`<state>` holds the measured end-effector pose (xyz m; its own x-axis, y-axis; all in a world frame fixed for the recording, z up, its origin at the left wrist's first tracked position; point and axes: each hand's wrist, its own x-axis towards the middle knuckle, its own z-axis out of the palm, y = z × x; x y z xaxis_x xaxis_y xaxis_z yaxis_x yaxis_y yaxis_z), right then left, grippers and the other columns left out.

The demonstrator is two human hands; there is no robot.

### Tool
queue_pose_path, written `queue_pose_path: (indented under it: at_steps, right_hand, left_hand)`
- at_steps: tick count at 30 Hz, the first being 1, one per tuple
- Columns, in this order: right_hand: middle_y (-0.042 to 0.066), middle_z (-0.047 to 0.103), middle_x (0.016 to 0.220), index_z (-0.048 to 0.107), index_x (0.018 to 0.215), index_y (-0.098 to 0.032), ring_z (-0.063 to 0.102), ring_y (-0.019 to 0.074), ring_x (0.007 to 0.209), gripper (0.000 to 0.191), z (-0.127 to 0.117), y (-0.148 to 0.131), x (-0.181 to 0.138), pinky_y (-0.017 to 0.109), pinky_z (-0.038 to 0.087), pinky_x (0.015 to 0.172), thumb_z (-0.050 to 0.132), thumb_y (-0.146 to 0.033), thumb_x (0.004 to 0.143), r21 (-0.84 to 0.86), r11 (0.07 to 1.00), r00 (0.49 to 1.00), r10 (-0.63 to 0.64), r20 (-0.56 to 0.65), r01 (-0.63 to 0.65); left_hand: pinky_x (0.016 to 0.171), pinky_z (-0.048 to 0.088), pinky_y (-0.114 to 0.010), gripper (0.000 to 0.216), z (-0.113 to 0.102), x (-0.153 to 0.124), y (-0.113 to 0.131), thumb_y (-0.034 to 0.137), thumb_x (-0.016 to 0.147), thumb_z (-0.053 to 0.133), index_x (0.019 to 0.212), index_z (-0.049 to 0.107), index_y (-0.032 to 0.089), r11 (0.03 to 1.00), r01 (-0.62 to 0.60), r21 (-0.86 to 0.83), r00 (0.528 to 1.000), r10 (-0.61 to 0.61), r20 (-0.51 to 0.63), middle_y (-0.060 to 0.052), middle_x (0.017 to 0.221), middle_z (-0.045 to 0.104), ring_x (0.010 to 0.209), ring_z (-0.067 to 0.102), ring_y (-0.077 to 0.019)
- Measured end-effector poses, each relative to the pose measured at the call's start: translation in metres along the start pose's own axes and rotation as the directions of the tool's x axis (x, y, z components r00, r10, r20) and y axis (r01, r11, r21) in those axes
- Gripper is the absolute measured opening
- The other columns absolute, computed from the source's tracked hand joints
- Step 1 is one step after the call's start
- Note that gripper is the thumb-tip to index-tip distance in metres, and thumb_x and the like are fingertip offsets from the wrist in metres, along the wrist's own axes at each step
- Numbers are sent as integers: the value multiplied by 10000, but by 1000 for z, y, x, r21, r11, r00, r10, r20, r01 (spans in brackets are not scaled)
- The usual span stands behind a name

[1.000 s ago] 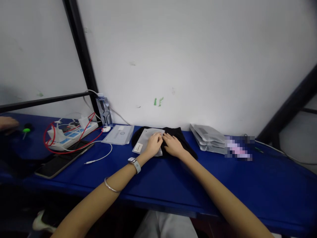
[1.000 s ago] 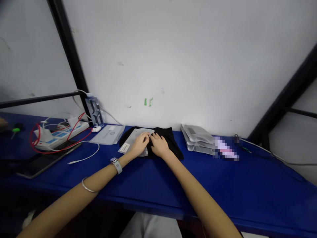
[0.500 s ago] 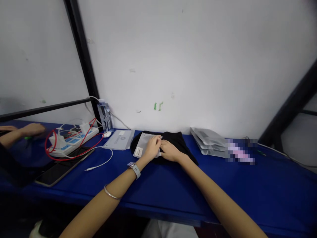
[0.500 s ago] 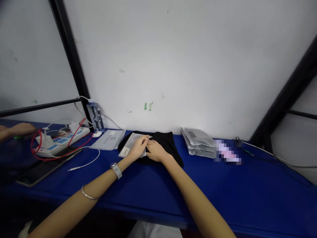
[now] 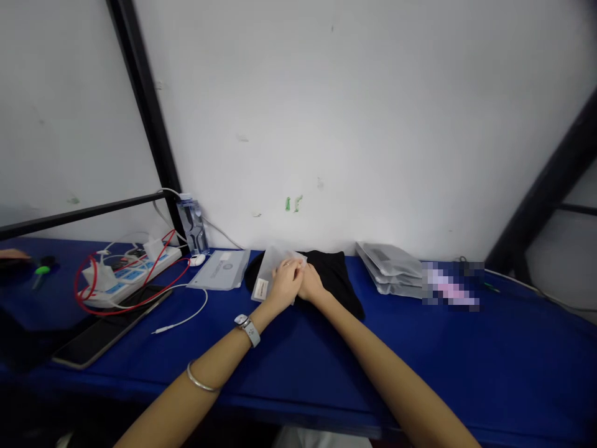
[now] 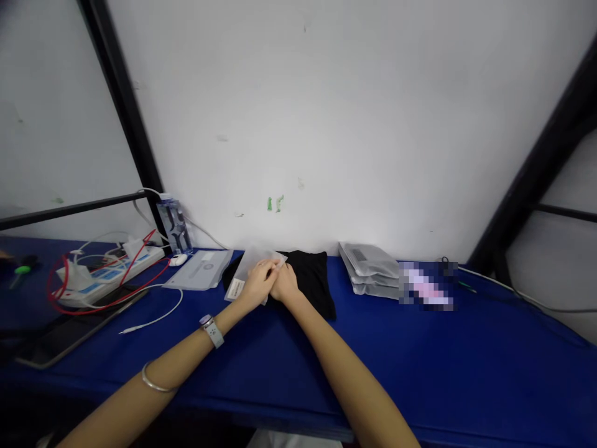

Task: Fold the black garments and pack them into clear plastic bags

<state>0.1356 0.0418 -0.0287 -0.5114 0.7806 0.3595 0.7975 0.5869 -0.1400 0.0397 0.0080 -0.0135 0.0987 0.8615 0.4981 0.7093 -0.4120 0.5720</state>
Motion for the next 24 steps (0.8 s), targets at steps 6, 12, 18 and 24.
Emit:
queue_pose_path:
  at_steps: [6,12,18,24]
  right_hand:
    - [187,305,1525,465,1390,-108,234,301,1430,562,-20,12,-18,479,263,1154,575,-272,863,-61,975,957,-220,-192,212]
    - [106,189,1582,454,1399,-234,94,285,1465,695,-38,5,-37,480,252,1163,664,-81,755,-123,885,883,-461,-91,449]
    - [102,343,1521,449,1408,-253,264,229,1422,537,-28,-14,-48,427,291,1150,553,-171,888,8,818,818,-575,20,575]
    - [120,247,1562,384,1447,-258,190,242,1447,607,-27,-20,-50,457,280,1142,545,-135,875,76,813,811,-582,57,577]
  left_hand:
    - [980,422,-383,159,-41,10,-3,204,917,435,907,592,188,974,-226,19,968,227,-111,-83,1108,650,1061,571,-204]
    - [1094,261,-452,261,-69,17,-10,240,923,443,1132,599,222,950,-183,252,955,233,-185,-58,1292,596,1258,453,-225]
    - [761,417,-312,274,-65,22,-34,345,874,499,840,708,171,971,66,231,975,-112,194,-57,809,716,774,619,-199]
    - [535,304,-257,324,-64,22,-59,309,826,498,552,575,156,984,112,140,933,-153,325,-5,544,550,531,463,-129]
